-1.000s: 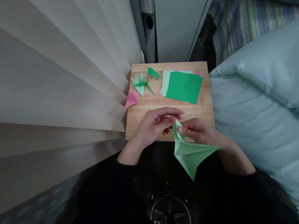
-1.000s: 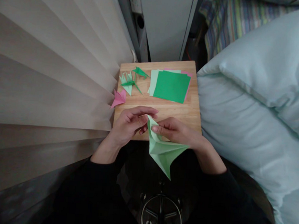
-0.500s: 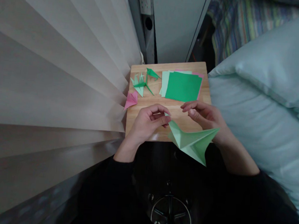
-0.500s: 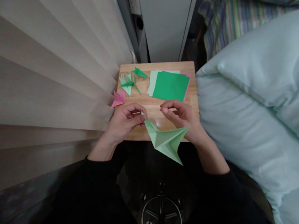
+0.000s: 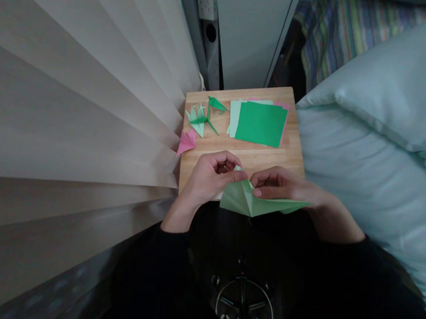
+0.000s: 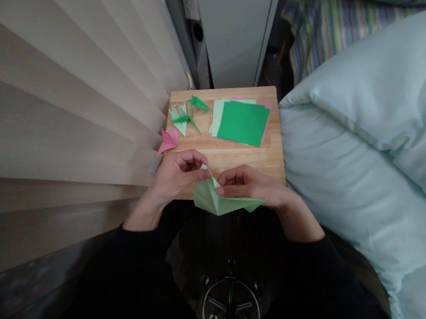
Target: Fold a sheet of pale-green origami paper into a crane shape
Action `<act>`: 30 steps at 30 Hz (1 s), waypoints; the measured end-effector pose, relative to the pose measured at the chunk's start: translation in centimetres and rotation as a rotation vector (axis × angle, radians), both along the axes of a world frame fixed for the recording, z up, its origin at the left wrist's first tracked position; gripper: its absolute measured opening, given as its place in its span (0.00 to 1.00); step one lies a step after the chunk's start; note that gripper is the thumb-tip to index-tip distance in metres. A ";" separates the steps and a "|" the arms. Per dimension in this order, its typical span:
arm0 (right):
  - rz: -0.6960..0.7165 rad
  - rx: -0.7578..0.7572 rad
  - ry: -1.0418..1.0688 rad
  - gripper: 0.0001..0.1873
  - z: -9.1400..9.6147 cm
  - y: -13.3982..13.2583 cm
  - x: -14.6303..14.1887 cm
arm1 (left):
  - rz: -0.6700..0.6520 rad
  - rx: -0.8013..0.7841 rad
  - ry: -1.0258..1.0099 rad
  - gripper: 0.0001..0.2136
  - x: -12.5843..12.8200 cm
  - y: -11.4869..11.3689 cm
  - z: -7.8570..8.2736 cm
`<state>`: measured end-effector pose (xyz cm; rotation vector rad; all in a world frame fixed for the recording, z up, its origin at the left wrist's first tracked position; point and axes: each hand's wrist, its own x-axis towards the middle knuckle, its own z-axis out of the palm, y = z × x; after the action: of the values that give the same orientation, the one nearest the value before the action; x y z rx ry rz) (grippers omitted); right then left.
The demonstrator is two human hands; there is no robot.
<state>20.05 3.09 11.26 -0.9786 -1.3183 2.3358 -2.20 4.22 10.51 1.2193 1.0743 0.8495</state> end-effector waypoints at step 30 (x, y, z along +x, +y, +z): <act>-0.815 0.457 -0.287 0.23 -1.7 0.9 -0.1 | 0.298 -0.189 -0.189 0.18 -0.1 0.0 -1.2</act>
<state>19.97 3.98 9.54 -1.3782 -1.1550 1.2631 -2.34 4.17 9.29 0.8159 1.1685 1.0430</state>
